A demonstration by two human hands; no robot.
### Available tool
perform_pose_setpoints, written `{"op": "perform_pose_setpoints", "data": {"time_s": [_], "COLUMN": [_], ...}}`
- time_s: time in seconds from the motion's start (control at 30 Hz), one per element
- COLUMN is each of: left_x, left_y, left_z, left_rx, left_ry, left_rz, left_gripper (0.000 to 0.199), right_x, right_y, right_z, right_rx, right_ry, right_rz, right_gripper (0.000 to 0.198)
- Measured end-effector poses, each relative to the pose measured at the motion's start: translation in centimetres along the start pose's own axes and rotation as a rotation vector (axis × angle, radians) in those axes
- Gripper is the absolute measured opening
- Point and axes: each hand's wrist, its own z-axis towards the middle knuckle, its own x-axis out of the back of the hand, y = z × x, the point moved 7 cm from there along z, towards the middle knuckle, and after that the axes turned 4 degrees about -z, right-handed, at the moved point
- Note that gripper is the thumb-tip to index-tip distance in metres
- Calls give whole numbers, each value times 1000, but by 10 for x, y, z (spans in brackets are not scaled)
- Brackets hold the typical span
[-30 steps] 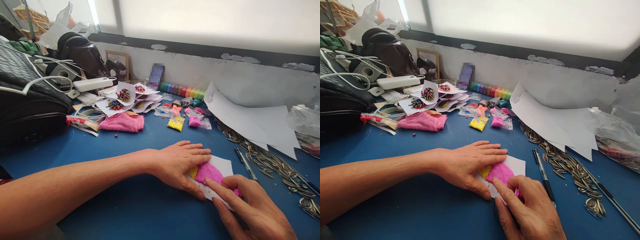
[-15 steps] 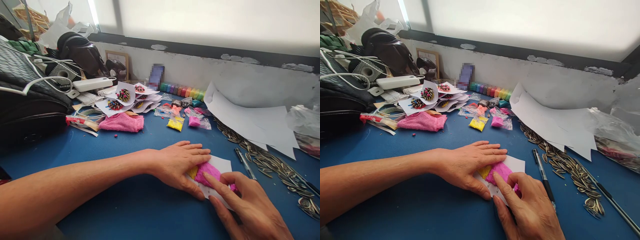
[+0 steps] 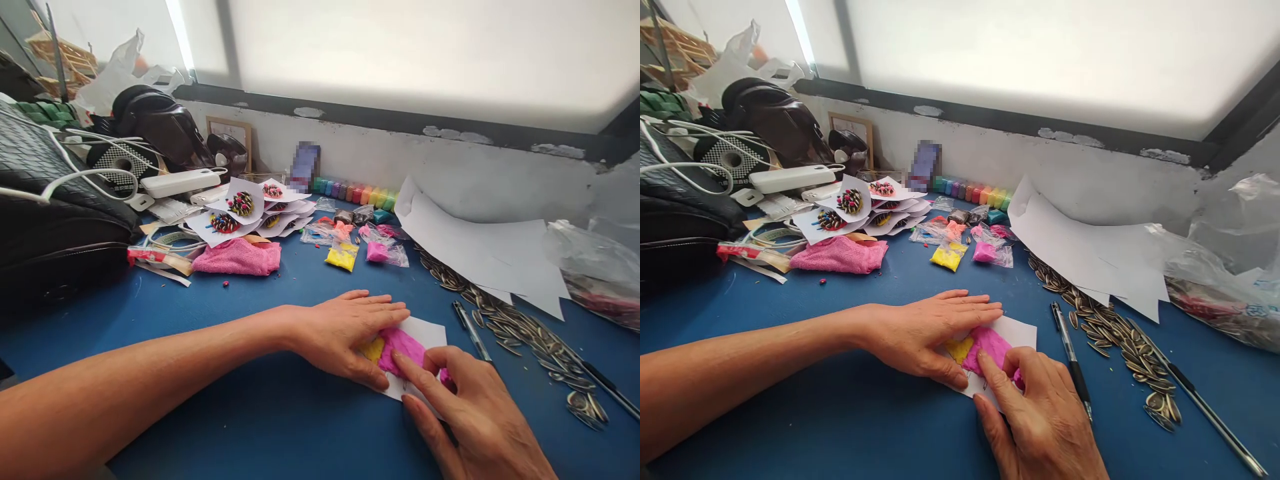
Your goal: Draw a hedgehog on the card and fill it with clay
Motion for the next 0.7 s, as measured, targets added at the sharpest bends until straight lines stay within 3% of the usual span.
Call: {"op": "perform_pose_setpoints", "data": {"time_s": [0.27,0.47,0.7], "left_x": [5,4,5], "left_y": [-2,-4,-2], "left_z": [-2,-2,-3], "left_rx": [-19,-9,-14], "left_ry": [62,35,31], "left_rz": [73,82,67], "left_gripper": [91,91,92], "right_x": [1,1,3], "right_y": [15,10,11], "right_z": [-8,-13,-12], "right_rx": [-139,-39,-41], "right_ry": [-5,9,20], "right_rz": [21,-2,22], "right_gripper": [37,37,31]}}
